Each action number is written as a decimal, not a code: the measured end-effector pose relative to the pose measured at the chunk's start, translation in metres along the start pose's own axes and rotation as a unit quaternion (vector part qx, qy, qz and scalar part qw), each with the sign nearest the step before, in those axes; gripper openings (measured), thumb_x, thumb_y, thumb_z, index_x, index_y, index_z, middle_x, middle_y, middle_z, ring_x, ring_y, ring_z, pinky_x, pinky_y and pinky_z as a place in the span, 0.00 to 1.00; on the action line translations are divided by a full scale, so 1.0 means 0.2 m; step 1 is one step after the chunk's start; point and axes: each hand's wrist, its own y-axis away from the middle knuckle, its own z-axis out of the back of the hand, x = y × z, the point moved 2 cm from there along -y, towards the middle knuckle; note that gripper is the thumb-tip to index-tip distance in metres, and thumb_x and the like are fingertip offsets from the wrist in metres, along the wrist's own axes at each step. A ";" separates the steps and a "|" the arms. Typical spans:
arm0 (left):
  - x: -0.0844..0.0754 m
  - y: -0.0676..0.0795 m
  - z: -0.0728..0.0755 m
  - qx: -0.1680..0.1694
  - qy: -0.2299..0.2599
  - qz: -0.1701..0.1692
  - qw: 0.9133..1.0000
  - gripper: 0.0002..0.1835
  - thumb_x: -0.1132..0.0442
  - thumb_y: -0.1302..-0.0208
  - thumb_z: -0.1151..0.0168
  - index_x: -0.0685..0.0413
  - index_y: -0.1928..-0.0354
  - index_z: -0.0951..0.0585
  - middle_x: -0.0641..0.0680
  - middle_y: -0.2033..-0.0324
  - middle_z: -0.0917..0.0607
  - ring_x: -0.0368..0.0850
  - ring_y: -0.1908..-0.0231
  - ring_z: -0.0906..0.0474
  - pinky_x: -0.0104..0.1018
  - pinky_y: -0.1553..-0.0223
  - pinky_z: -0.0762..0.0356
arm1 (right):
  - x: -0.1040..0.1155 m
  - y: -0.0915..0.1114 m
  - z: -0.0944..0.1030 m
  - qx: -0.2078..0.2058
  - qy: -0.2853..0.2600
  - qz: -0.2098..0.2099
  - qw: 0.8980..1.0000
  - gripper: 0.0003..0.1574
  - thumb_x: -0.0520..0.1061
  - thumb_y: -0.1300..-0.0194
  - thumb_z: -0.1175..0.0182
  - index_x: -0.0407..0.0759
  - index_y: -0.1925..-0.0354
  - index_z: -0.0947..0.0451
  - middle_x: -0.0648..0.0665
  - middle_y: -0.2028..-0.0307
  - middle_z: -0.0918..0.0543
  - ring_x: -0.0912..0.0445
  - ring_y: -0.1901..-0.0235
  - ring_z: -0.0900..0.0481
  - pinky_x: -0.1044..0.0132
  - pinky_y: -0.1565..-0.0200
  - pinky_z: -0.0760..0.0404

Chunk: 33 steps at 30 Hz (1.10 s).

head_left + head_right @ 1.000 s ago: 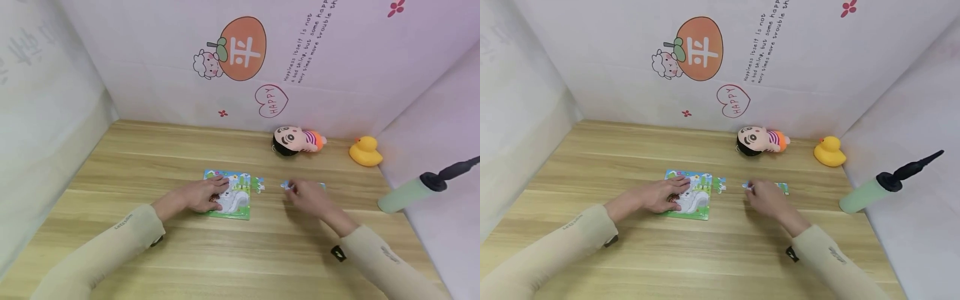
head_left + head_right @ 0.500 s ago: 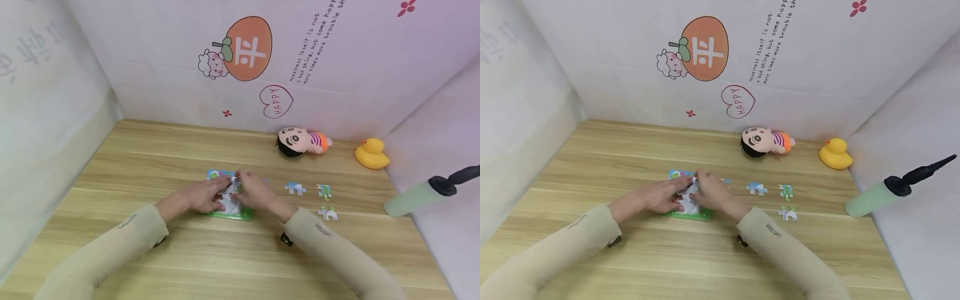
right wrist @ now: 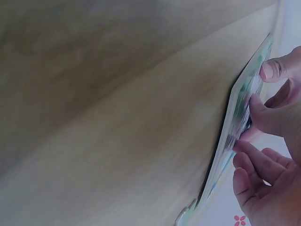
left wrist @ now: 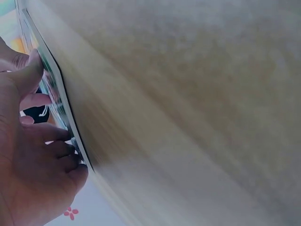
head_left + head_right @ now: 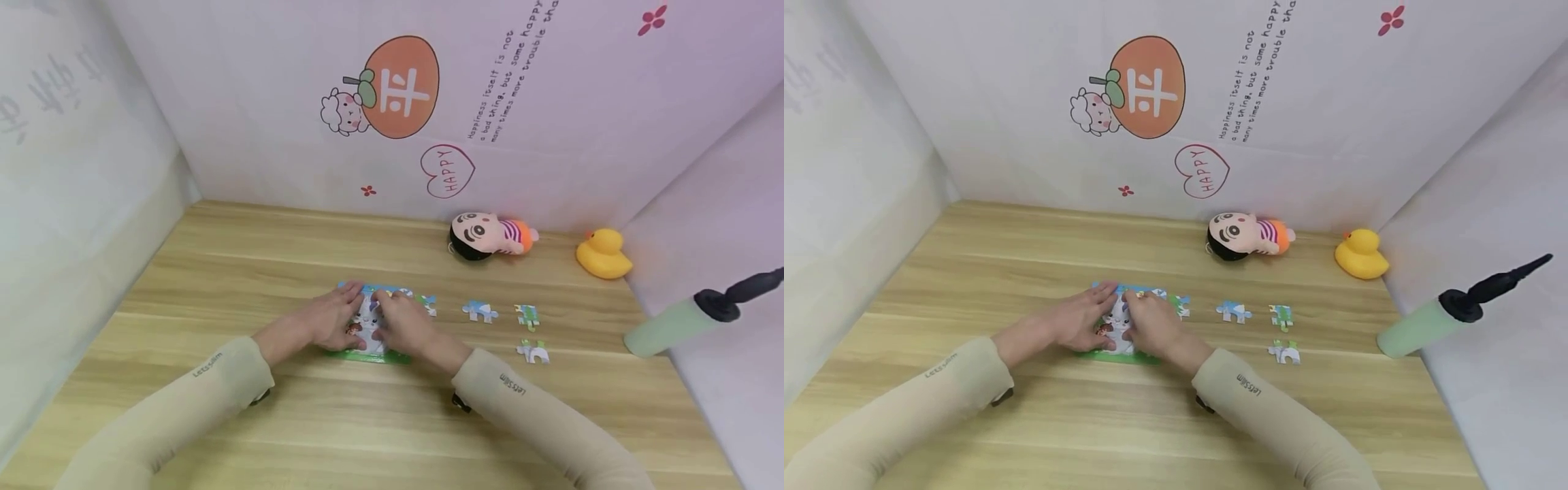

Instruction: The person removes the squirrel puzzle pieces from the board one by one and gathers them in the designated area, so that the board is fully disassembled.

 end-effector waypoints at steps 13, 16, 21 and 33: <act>0.04 0.00 0.03 0.041 0.062 0.003 0.997 0.50 0.43 0.31 0.33 0.66 0.20 0.43 0.63 0.17 0.51 0.59 0.16 0.55 0.54 0.15 0.50 | 0.01 -0.01 -0.05 0.019 -0.045 -0.033 0.998 0.36 0.43 0.43 0.22 0.36 0.39 0.25 0.42 0.54 0.13 0.44 0.46 0.16 0.51 0.39 0.15; 0.04 0.01 0.03 0.041 0.057 0.008 0.997 0.50 0.43 0.31 0.33 0.65 0.20 0.43 0.61 0.16 0.51 0.57 0.15 0.55 0.54 0.16 0.49 | 0.00 -0.02 -0.05 0.024 -0.052 -0.040 0.998 0.37 0.42 0.43 0.21 0.36 0.39 0.25 0.42 0.54 0.13 0.44 0.44 0.18 0.50 0.38 0.16; 0.03 0.01 0.03 0.035 0.044 0.015 0.998 0.50 0.41 0.31 0.34 0.62 0.19 0.43 0.59 0.16 0.50 0.56 0.15 0.55 0.53 0.16 0.48 | 0.01 -0.01 -0.04 0.032 -0.055 -0.049 0.997 0.39 0.41 0.43 0.22 0.37 0.36 0.25 0.38 0.45 0.16 0.41 0.36 0.21 0.47 0.30 0.22; 0.03 -0.01 0.05 0.023 0.041 0.020 0.999 0.51 0.41 0.33 0.32 0.59 0.19 0.42 0.57 0.16 0.50 0.56 0.16 0.54 0.55 0.17 0.46 | 0.01 -0.01 -0.02 0.029 -0.071 -0.051 0.996 0.40 0.39 0.43 0.22 0.36 0.34 0.25 0.36 0.41 0.22 0.45 0.43 0.20 0.51 0.37 0.16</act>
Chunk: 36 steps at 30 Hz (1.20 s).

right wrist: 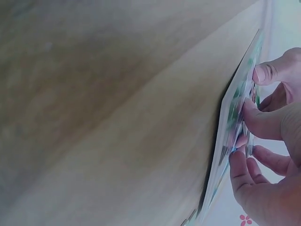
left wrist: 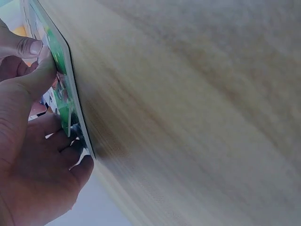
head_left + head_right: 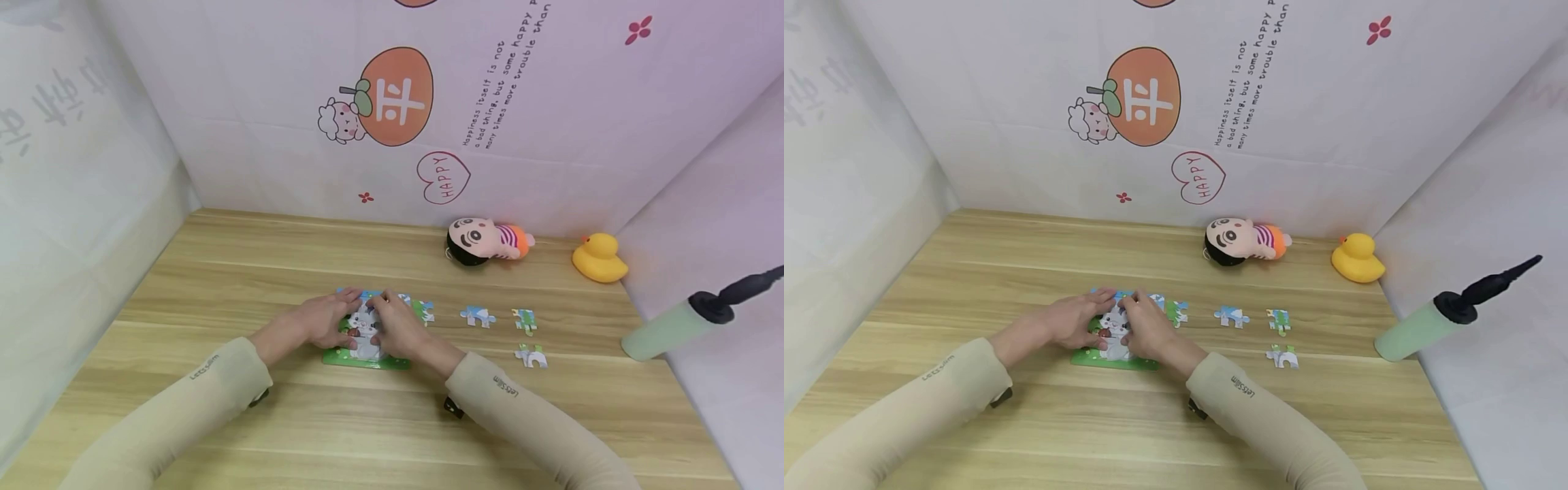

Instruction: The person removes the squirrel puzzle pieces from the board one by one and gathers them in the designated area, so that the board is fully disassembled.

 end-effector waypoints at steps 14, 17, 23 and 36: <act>0.05 -0.01 0.03 0.006 0.043 -0.014 0.999 0.33 0.55 0.19 0.47 0.57 0.20 0.41 0.57 0.16 0.50 0.59 0.16 0.52 0.58 0.17 0.46 | 0.00 -0.02 -0.01 0.015 -0.002 -0.014 1.000 0.40 0.40 0.40 0.24 0.37 0.33 0.27 0.38 0.41 0.23 0.47 0.44 0.20 0.52 0.37 0.16; 0.04 -0.01 0.02 -0.005 0.033 -0.012 0.999 0.33 0.55 0.21 0.44 0.57 0.20 0.39 0.57 0.16 0.48 0.59 0.17 0.50 0.57 0.18 0.44 | 0.00 -0.02 0.00 0.015 -0.003 -0.013 1.000 0.40 0.40 0.40 0.24 0.36 0.33 0.27 0.38 0.42 0.24 0.48 0.45 0.20 0.53 0.38 0.16; 0.03 0.00 0.02 -0.025 0.024 -0.006 0.999 0.33 0.58 0.24 0.40 0.58 0.22 0.35 0.57 0.17 0.45 0.60 0.18 0.46 0.57 0.19 0.41 | 0.00 -0.02 0.01 0.019 -0.010 -0.008 1.000 0.40 0.39 0.42 0.23 0.36 0.33 0.27 0.38 0.42 0.24 0.47 0.46 0.19 0.53 0.39 0.15; 0.04 -0.01 0.02 -0.028 0.051 -0.010 0.998 0.34 0.60 0.27 0.36 0.60 0.24 0.33 0.57 0.17 0.43 0.60 0.19 0.44 0.56 0.18 0.42 | 0.01 0.01 0.03 0.012 0.121 0.099 0.988 0.25 0.39 0.31 0.33 0.29 0.39 0.24 0.35 0.53 0.10 0.44 0.49 0.11 0.54 0.45 0.11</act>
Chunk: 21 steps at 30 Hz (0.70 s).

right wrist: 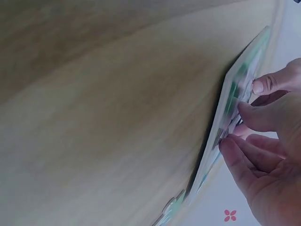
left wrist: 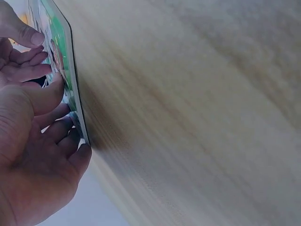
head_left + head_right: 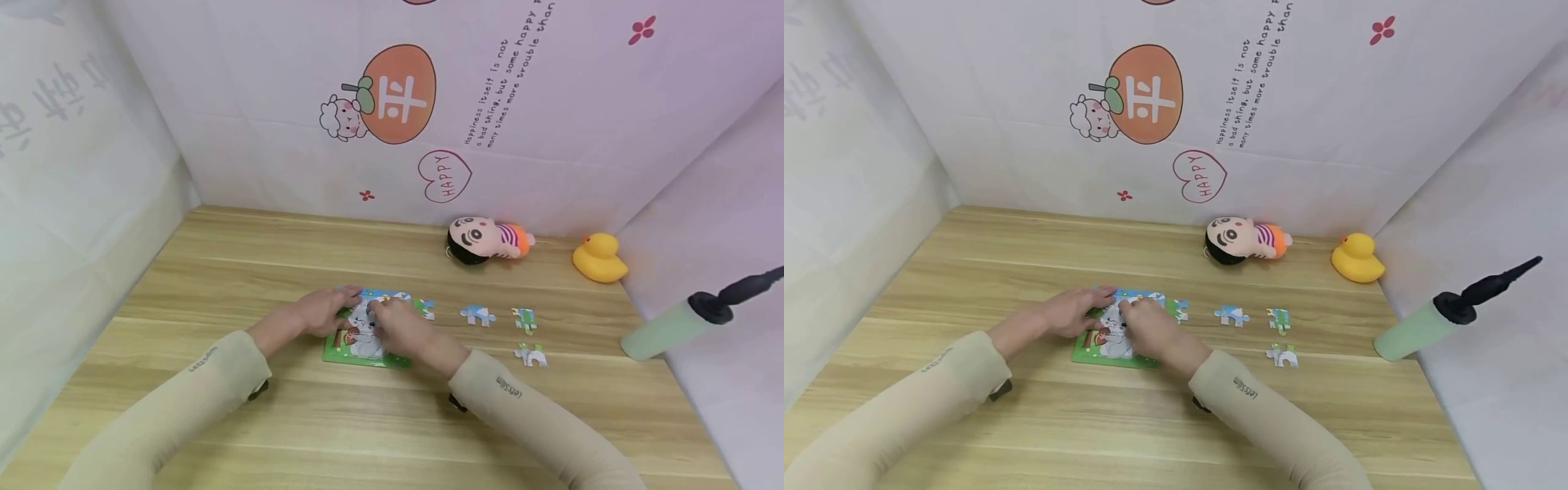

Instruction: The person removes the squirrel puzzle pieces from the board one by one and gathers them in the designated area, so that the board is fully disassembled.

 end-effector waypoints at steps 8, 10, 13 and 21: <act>0.00 0.00 0.01 0.003 0.000 0.004 1.000 0.34 0.59 0.26 0.36 0.59 0.23 0.34 0.57 0.17 0.44 0.61 0.19 0.43 0.56 0.19 0.40 | -0.02 0.00 -0.01 -0.008 -0.048 -0.023 0.999 0.30 0.40 0.35 0.28 0.32 0.38 0.24 0.36 0.46 0.14 0.44 0.45 0.14 0.53 0.41 0.12; 0.00 0.00 0.01 0.004 -0.003 0.005 1.000 0.33 0.59 0.26 0.37 0.59 0.23 0.34 0.57 0.17 0.44 0.62 0.19 0.43 0.56 0.19 0.40 | -0.02 0.00 -0.01 -0.005 -0.056 -0.032 0.998 0.33 0.40 0.35 0.28 0.33 0.35 0.26 0.35 0.44 0.17 0.44 0.44 0.16 0.52 0.40 0.13; -0.01 0.00 0.01 0.006 -0.005 0.008 1.000 0.33 0.59 0.25 0.38 0.59 0.23 0.35 0.57 0.17 0.44 0.62 0.19 0.43 0.56 0.19 0.39 | -0.02 0.00 -0.01 -0.009 -0.058 -0.031 0.998 0.36 0.41 0.34 0.29 0.35 0.32 0.28 0.34 0.43 0.18 0.44 0.45 0.15 0.53 0.41 0.13; 0.00 0.00 0.00 0.002 -0.010 0.006 1.000 0.34 0.59 0.26 0.37 0.59 0.23 0.35 0.58 0.17 0.44 0.63 0.20 0.42 0.57 0.20 0.39 | -0.03 0.02 -0.02 -0.021 -0.049 0.014 0.998 0.33 0.42 0.34 0.29 0.39 0.33 0.24 0.38 0.51 0.18 0.54 0.59 0.20 0.63 0.57 0.15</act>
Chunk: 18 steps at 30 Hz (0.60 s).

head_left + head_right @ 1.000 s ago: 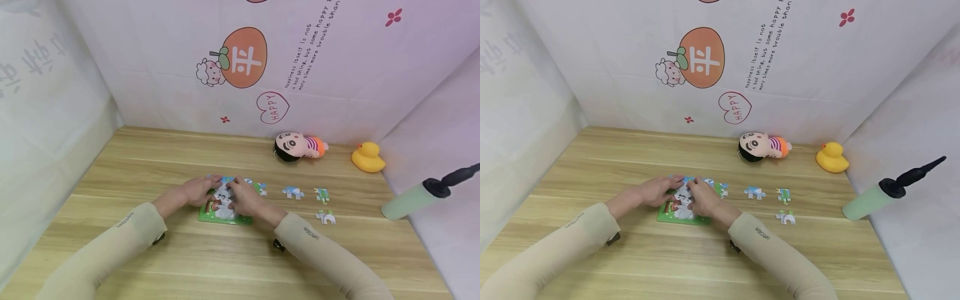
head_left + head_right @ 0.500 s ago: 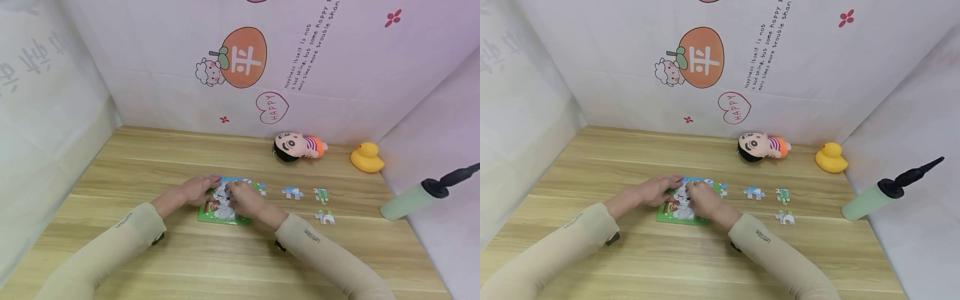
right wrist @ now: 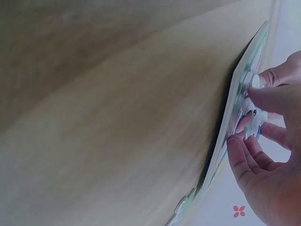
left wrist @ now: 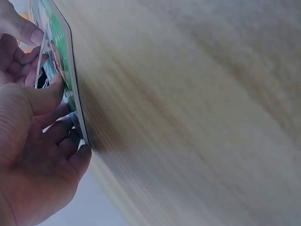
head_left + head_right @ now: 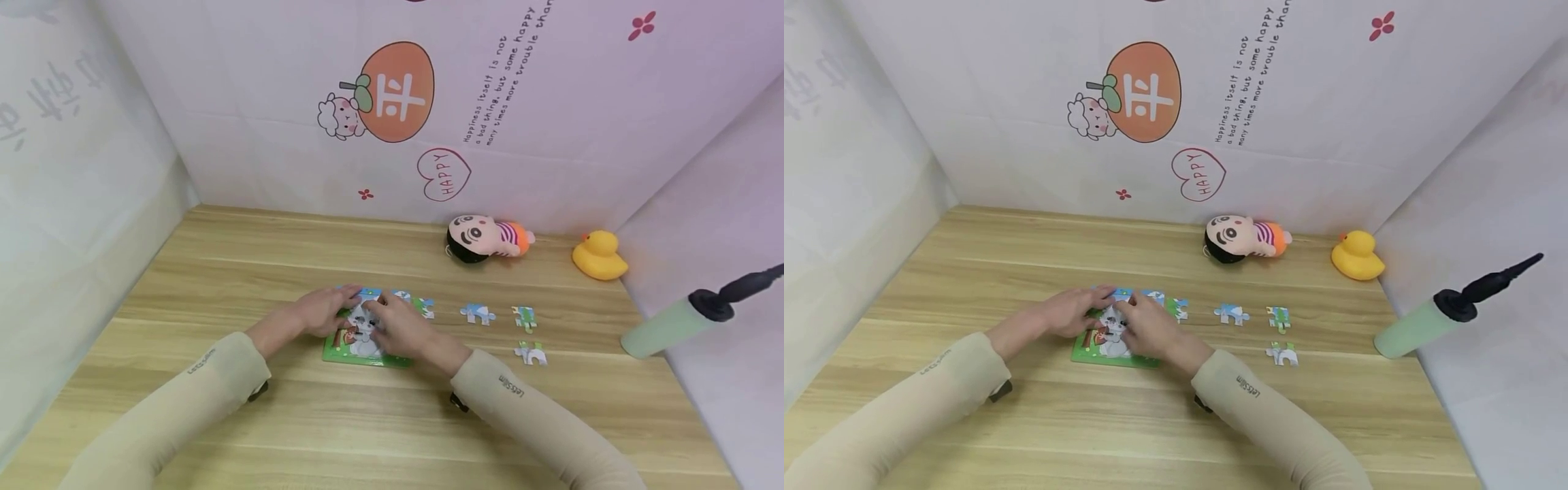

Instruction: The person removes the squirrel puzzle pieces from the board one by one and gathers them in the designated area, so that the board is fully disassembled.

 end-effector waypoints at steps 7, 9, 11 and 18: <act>0.00 0.00 0.00 0.001 -0.002 -0.005 1.000 0.34 0.58 0.26 0.37 0.59 0.23 0.35 0.58 0.17 0.44 0.63 0.20 0.42 0.57 0.20 0.39 | 0.01 0.00 0.00 0.005 -0.016 0.006 1.000 0.34 0.45 0.36 0.27 0.38 0.34 0.24 0.38 0.52 0.19 0.54 0.59 0.22 0.63 0.57 0.16; 0.00 0.00 0.00 0.005 -0.003 -0.007 1.000 0.34 0.58 0.25 0.37 0.59 0.23 0.35 0.58 0.17 0.44 0.63 0.20 0.43 0.57 0.20 0.39 | 0.01 0.00 0.00 0.008 -0.009 0.012 1.000 0.33 0.45 0.35 0.28 0.38 0.35 0.23 0.37 0.51 0.19 0.52 0.57 0.21 0.61 0.54 0.15; -0.01 0.00 0.00 0.006 -0.005 -0.010 1.000 0.34 0.58 0.25 0.38 0.60 0.23 0.35 0.59 0.17 0.44 0.64 0.20 0.43 0.58 0.20 0.39 | 0.01 0.00 0.00 0.011 0.002 0.017 1.000 0.33 0.45 0.34 0.28 0.38 0.34 0.23 0.36 0.49 0.18 0.50 0.54 0.20 0.58 0.50 0.15; 0.00 0.00 0.00 0.005 -0.011 -0.013 1.000 0.34 0.58 0.25 0.38 0.61 0.23 0.35 0.60 0.17 0.44 0.63 0.19 0.43 0.57 0.20 0.39 | 0.03 -0.01 -0.01 0.005 0.091 0.049 0.995 0.30 0.49 0.30 0.33 0.36 0.36 0.22 0.39 0.52 0.12 0.48 0.51 0.14 0.51 0.39 0.15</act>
